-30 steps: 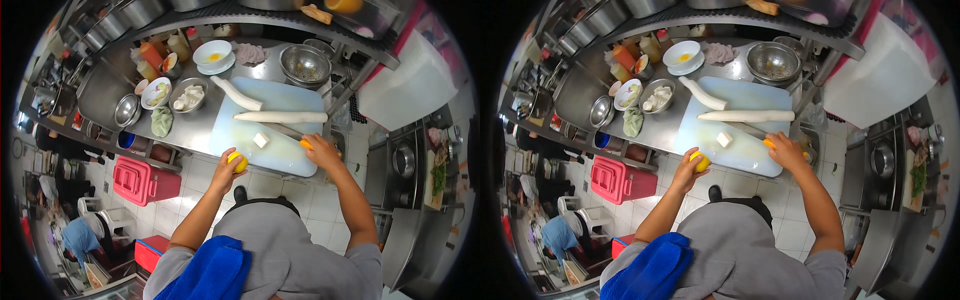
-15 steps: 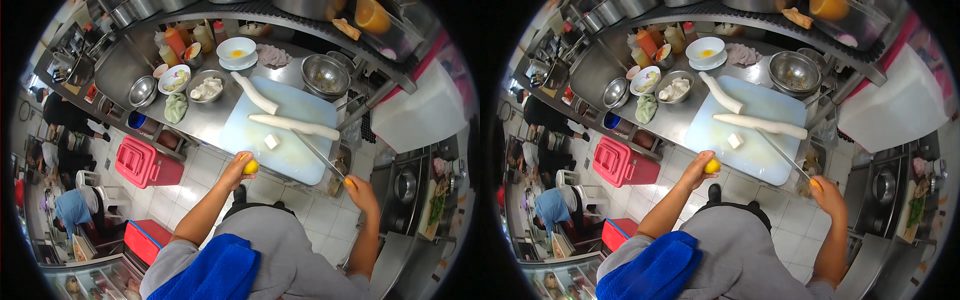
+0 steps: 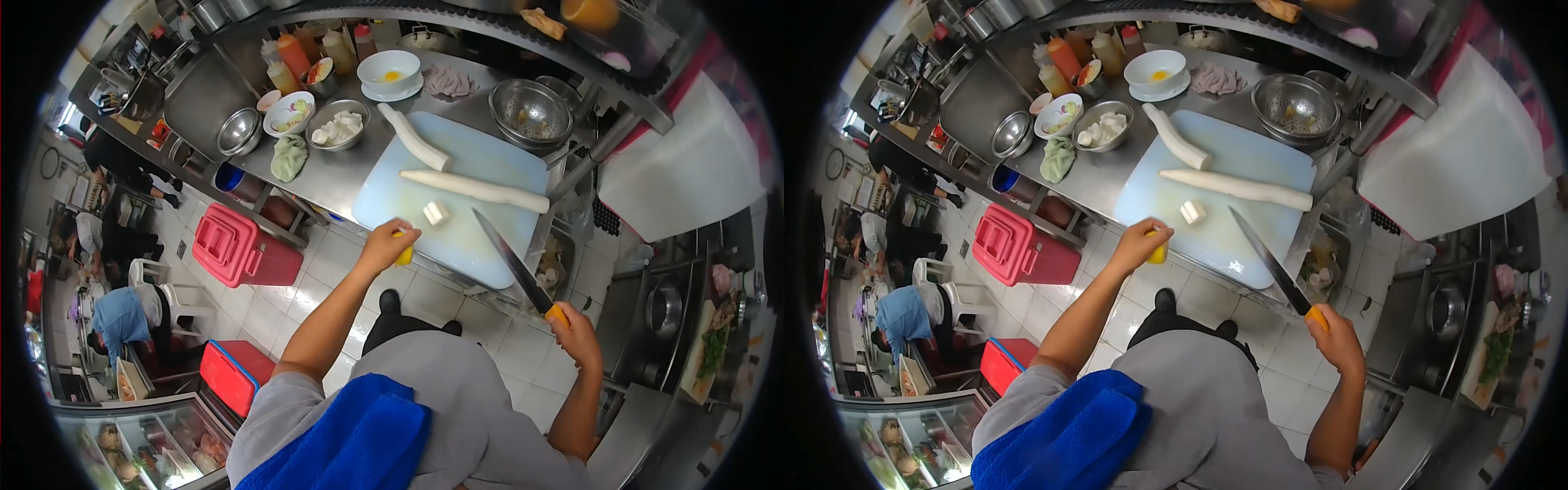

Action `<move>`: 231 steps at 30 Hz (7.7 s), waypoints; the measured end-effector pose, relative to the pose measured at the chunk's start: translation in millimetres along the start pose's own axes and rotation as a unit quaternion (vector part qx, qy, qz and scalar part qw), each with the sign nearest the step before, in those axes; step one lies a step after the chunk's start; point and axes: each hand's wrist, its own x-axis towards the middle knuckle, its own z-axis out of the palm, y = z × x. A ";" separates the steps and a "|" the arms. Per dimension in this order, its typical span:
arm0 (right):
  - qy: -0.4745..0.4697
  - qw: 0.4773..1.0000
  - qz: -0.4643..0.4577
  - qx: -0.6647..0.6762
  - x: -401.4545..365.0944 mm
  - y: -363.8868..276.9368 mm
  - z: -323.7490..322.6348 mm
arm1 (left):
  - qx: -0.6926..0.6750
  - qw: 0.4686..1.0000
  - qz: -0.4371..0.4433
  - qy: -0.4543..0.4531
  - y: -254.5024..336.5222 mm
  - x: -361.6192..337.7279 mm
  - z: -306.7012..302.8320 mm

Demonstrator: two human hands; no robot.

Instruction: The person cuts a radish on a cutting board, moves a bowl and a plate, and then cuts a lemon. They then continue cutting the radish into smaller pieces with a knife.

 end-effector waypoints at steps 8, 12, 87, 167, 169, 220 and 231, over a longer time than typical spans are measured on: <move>0.034 0.999 -0.033 0.011 -15.6 20.8 16.2 | 0.360 0.929 0.056 0.067 31.0 52.6 37.6; 0.031 0.997 0.023 0.066 -28.1 25.3 27.9 | 0.363 0.928 0.027 0.079 60.0 61.0 81.8; 0.006 0.975 -0.145 -0.171 36.1 -103.6 138.0 | 0.202 0.926 0.313 0.058 -13.9 17.7 -6.5; 0.091 0.992 0.064 0.067 -77.2 32.3 88.2 | 0.255 0.597 0.746 0.149 326.6 -16.1 43.2; 0.086 0.991 0.067 0.075 -75.5 46.2 90.3 | 0.323 0.694 0.636 0.096 221.4 14.3 33.0; -0.009 0.925 -0.153 -0.347 87.9 -63.4 124.1 | 0.341 0.836 0.405 0.142 -20.8 25.2 37.5; -0.024 0.948 -0.107 -0.300 92.6 -72.2 111.6 | 0.323 0.830 0.438 0.117 -14.6 3.4 34.8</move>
